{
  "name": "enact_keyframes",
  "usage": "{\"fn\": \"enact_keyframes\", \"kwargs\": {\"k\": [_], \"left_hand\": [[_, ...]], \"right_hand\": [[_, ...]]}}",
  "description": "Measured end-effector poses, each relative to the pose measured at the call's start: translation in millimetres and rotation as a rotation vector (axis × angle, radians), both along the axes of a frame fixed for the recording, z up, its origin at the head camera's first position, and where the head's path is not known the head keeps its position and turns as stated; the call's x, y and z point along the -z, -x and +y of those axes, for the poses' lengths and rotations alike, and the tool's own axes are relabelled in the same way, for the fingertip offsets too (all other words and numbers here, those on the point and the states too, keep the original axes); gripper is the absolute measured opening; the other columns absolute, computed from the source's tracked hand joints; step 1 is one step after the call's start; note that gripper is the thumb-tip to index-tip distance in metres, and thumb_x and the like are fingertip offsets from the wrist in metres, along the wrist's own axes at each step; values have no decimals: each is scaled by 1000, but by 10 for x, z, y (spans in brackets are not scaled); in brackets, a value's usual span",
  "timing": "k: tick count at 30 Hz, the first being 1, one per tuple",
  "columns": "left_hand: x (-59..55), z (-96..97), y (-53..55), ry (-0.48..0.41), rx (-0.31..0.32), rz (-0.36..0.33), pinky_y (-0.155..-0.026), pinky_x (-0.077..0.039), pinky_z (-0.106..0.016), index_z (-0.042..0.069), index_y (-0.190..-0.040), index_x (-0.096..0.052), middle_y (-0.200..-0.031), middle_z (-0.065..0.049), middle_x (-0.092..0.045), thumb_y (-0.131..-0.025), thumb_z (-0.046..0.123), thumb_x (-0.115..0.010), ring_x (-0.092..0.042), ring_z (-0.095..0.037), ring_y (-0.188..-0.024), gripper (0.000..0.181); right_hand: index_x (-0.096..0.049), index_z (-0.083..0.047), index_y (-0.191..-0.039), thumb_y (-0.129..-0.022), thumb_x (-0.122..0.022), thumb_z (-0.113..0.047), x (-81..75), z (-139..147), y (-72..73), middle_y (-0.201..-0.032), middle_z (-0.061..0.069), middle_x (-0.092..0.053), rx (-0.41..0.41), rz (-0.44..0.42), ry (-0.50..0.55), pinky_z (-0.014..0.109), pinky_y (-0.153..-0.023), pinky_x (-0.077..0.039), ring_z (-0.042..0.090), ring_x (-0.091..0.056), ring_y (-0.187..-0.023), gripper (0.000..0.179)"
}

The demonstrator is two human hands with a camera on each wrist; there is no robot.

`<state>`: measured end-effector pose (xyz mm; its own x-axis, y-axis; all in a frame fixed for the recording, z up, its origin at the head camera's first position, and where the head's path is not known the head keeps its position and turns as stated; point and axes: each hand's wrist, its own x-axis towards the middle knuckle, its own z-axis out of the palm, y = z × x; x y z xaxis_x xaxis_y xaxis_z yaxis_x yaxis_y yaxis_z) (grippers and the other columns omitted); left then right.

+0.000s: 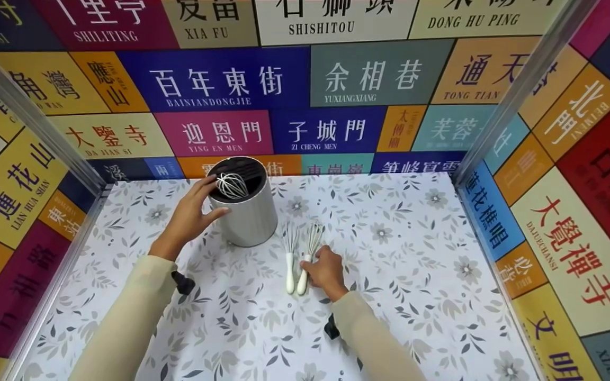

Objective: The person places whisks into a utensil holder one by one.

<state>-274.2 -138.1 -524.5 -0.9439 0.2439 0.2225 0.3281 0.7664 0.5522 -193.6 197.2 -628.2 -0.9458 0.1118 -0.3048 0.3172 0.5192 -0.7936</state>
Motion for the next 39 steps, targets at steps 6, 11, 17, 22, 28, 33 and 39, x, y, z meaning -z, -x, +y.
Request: {"fn": "enact_keyframes", "kwargs": {"k": [6,11,17,22,28,33,39], "left_hand": [[-5,3,4,-2,9,20,-124,-32,-48,15,-154,-46,-167,0,-32,-92,49,-72,-38,-28,-150,75],[-19,11,-1,-10,4,-2,-124,-32,-48,16,-154,-46,-167,0,-31,-92,49,-72,-37,-27,-151,75],[-23,10,4,-8,2,-7,-124,-33,-48,16,-154,-46,-167,0,-31,-92,49,-72,-37,-27,-151,75],[-16,2,-3,-11,8,4,-124,-33,-48,15,-154,-45,-167,-1,-32,-92,48,-72,-38,-28,-151,76],[6,-11,0,-12,15,20,-124,-33,-48,14,-154,-45,-166,-1,-33,-92,48,-72,-38,-29,-150,76],[-1,-13,-1,-9,17,23,-124,-33,-48,14,-154,-45,-166,-2,-33,-92,49,-72,-39,-29,-150,76],[-16,-15,-2,-12,17,10,-124,-34,-48,15,-154,-45,-167,-1,-32,-92,50,-71,-39,-29,-150,76]], "right_hand": [[-60,-3,-113,-88,-76,-19,-24,-9,12,-79,13,-73,12,-42,53,33,-51,-61,18,-71,-61,33],[-60,-3,-114,-88,-71,-16,-35,21,42,-81,12,-73,6,-45,51,34,-50,-60,19,-71,-59,31],[-60,-4,-119,-89,-67,-17,-98,35,88,-104,16,-71,5,-48,61,37,-55,-62,20,-71,-64,33],[-59,-5,-122,-90,-65,-20,-235,6,127,-99,16,-72,-12,-35,54,40,-61,-64,21,-73,-68,36],[-59,-8,-124,-92,-65,-23,-485,-71,188,-102,15,-71,-28,-1,101,41,-66,-65,21,-74,-72,36],[-58,-7,-125,-93,-66,-23,-700,-154,238,-106,17,-69,-60,91,131,35,-61,-64,22,-75,-74,36],[-56,-9,-126,-95,-66,-23,-957,-272,318,-107,15,-69,-77,143,158,34,-63,-64,21,-75,-78,35]]}}
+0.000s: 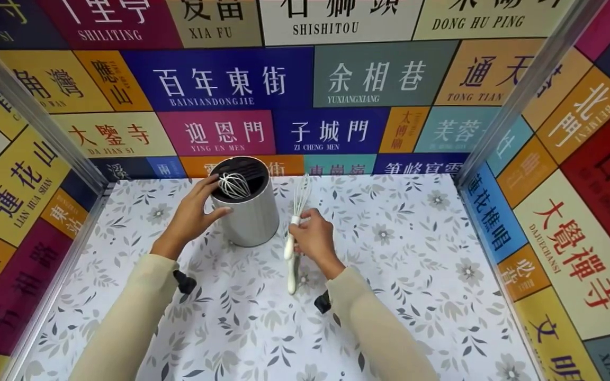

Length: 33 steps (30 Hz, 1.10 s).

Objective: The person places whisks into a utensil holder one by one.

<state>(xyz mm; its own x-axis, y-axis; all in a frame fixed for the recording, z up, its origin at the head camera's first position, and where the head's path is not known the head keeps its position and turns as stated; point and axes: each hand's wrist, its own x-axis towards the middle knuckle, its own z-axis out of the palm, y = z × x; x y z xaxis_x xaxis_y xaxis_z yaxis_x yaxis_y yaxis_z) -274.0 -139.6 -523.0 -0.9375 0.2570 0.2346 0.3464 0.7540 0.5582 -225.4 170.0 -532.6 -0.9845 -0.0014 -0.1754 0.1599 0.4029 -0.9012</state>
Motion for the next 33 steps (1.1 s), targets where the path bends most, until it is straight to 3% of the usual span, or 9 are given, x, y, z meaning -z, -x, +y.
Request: {"fn": "enact_keyframes", "kwargs": {"k": [10,18,21,28,33], "left_hand": [[4,1,-4,-6,-8,-10,-124,-33,-48,15,-154,-46,-167,0,-32,-92,49,-72,-38,-29,-150,75],[-6,7,-7,2,-16,-15,-123,-34,-49,17,-154,-45,-167,0,-32,-92,50,-72,-39,-28,-150,75],[-8,7,-7,5,-18,-23,-123,-34,-49,18,-155,-45,-167,0,-31,-92,50,-71,-38,-28,-151,76],[-16,6,-1,5,-15,-21,-124,-33,-49,17,-155,-45,-167,0,-32,-92,51,-71,-37,-28,-151,76],[-10,6,9,2,-13,-25,-124,-33,-49,18,-154,-45,-167,1,-31,-92,51,-71,-37,-28,-151,76]], "right_hand": [[-55,-8,-124,-92,-68,-18,-568,-257,285,-106,14,-71,30,154,101,35,-63,-65,23,-75,-78,36],[-52,-11,-122,-93,-67,-17,-872,-468,489,-106,11,-71,41,263,126,40,-67,-65,21,-75,-82,33],[-51,-13,-124,-95,-66,-19,-950,-531,532,-107,9,-70,29,291,96,40,-70,-65,20,-74,-88,33],[-53,-9,-123,-93,-67,-16,-1036,-657,654,-104,8,-73,32,440,-23,29,-61,-63,20,-75,-86,34],[-55,-8,-123,-92,-68,-15,-1008,-721,752,-101,7,-74,32,540,-86,31,-72,-61,16,-74,-85,34]]}}
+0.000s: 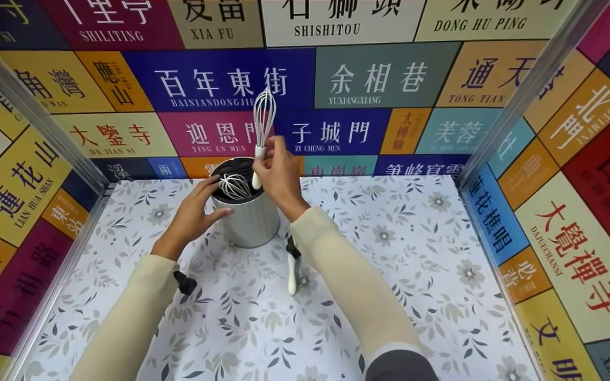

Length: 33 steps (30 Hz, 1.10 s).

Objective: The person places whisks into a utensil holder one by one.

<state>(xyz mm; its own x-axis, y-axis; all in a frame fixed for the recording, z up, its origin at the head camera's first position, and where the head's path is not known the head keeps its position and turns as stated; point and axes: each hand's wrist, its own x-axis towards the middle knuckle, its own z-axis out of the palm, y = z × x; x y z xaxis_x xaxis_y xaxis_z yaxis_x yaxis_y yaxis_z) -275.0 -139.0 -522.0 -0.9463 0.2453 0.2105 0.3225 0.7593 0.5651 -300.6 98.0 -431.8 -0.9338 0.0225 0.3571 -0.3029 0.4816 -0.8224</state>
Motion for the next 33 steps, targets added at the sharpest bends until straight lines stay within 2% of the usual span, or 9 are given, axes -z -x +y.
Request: {"fn": "enact_keyframes", "kwargs": {"k": [2,6,10,16,20,25,33], "left_hand": [[0,0,2,0,-2,-6,-124,-33,-49,18,-155,-45,-167,1,-31,-92,51,-71,-37,-27,-151,76],[8,-1,1,4,-10,-14,-124,-33,-49,19,-155,-45,-167,2,-31,-92,51,-71,-37,-27,-151,75],[17,-1,-4,6,-1,4,-123,-35,-49,18,-155,-45,-167,0,-32,-92,49,-71,-38,-28,-150,75],[18,-4,3,6,5,20,-123,-35,-48,18,-154,-45,-167,0,-32,-92,49,-71,-39,-28,-150,75],[5,-3,10,1,1,4,-123,-35,-48,19,-155,-45,-167,1,-32,-92,49,-72,-39,-28,-150,75],[-3,-3,8,2,-4,-6,-123,-35,-50,20,-155,-44,-168,2,-30,-91,50,-72,-38,-29,-150,76],[8,-2,1,-3,2,11,-123,-34,-48,19,-154,-45,-167,1,-32,-92,49,-72,-39,-28,-150,74]], "right_hand": [[-55,-8,-122,-92,-69,-16,35,-22,27,-101,6,-74,3,37,-23,32,-77,-61,16,-74,-85,34],[-56,-7,-120,-91,-71,-16,135,-54,69,-107,7,-73,3,80,-37,35,-80,-62,19,-75,-87,35],[-55,-5,-120,-92,-70,-13,233,-65,92,-111,10,-70,-18,74,-8,33,-83,-62,20,-75,-93,32],[-55,-3,-117,-91,-67,-9,331,-76,94,-107,10,-69,-53,74,-27,34,-85,-61,20,-73,-96,30],[-53,-3,-115,-89,-69,-10,369,-77,90,-101,9,-67,-47,68,-49,36,-80,-58,20,-71,-90,32],[-49,-3,-120,-86,-72,-10,394,-73,90,-95,7,-67,-49,48,-41,32,-75,-56,18,-71,-85,41],[-45,-3,-129,-87,-73,-13,378,-65,79,-96,7,-69,-65,18,-18,35,-79,-58,23,-72,-87,52]]}}
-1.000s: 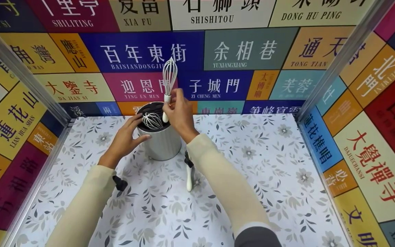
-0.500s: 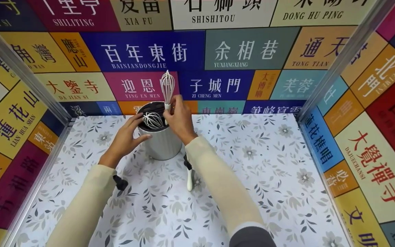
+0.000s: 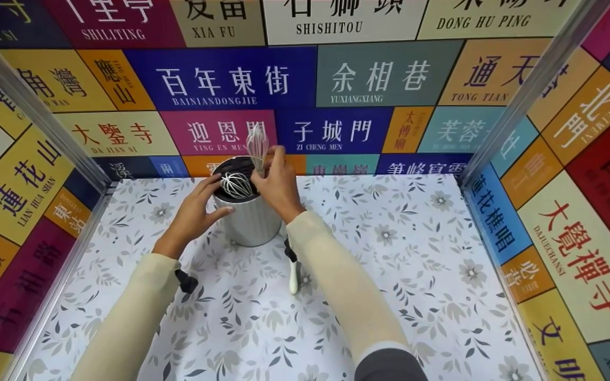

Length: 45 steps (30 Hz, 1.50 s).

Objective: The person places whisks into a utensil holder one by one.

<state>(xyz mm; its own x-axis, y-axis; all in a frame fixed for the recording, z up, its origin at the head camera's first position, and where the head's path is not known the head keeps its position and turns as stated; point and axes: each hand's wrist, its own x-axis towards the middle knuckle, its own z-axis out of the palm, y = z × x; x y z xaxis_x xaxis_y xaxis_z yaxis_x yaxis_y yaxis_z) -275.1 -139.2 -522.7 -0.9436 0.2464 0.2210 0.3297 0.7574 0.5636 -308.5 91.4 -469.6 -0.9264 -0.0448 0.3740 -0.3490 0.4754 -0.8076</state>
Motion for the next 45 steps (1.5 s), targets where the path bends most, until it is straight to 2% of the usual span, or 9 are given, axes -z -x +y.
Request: {"fn": "enact_keyframes", "kwargs": {"k": [6,16,20,24,26,31,38,45], "left_hand": [[7,-4,6,5,10,8,-123,-35,-49,17,-154,-45,-167,0,-32,-92,47,-72,-39,-29,-150,74],[14,1,24,25,3,7,-123,-35,-47,17,-155,-44,-167,0,-31,-92,48,-72,-38,-28,-150,75],[16,-1,20,18,5,-8,-123,-35,-48,17,-155,-44,-167,1,-31,-92,48,-72,-37,-28,-151,75],[19,-4,23,17,6,-6,-123,-35,-48,18,-155,-44,-167,1,-31,-91,49,-71,-37,-27,-151,76],[22,-7,26,16,10,1,-123,-35,-48,17,-155,-45,-167,1,-31,-92,49,-71,-37,-28,-151,75],[21,-5,25,18,11,14,-123,-35,-48,17,-154,-45,-167,0,-32,-92,49,-71,-38,-28,-151,75],[6,1,11,24,5,17,-123,-35,-48,17,-155,-45,-166,-1,-33,-92,48,-72,-39,-28,-150,75],[-2,-1,7,19,12,25,-123,-35,-48,15,-154,-46,-166,-3,-34,-92,47,-73,-40,-29,-149,75]], "right_hand": [[-44,-6,-130,-87,-78,-18,-15,11,-6,-103,9,-69,4,-23,12,35,-83,-60,22,-72,-90,56],[-47,-11,-130,-86,-80,-26,-97,-2,-41,-106,9,-68,-3,-15,45,38,-80,-61,22,-73,-90,56],[-48,-18,-140,-90,-78,-30,-126,-8,-62,-115,8,-68,-23,20,-5,39,-81,-59,22,-72,-94,60],[-48,-27,-150,-94,-74,-30,-157,-20,-73,-123,8,-67,-76,94,-54,41,-83,-58,24,-72,-100,61],[-54,-27,-146,-96,-73,-28,-169,-29,-71,-123,6,-67,-102,131,-74,41,-86,-58,24,-71,-101,54],[-71,-16,-122,-98,-70,-24,-178,-50,-60,-113,4,-70,-110,193,-134,36,-87,-56,21,-69,-97,25],[-69,-11,-106,-99,-67,-21,-136,-10,-56,-102,6,-68,-65,194,-189,33,-84,-56,19,-66,-96,12],[-68,-10,-102,-97,-70,-17,65,137,-53,-97,6,-70,-56,155,-183,37,-86,-58,21,-68,-93,9]]}}
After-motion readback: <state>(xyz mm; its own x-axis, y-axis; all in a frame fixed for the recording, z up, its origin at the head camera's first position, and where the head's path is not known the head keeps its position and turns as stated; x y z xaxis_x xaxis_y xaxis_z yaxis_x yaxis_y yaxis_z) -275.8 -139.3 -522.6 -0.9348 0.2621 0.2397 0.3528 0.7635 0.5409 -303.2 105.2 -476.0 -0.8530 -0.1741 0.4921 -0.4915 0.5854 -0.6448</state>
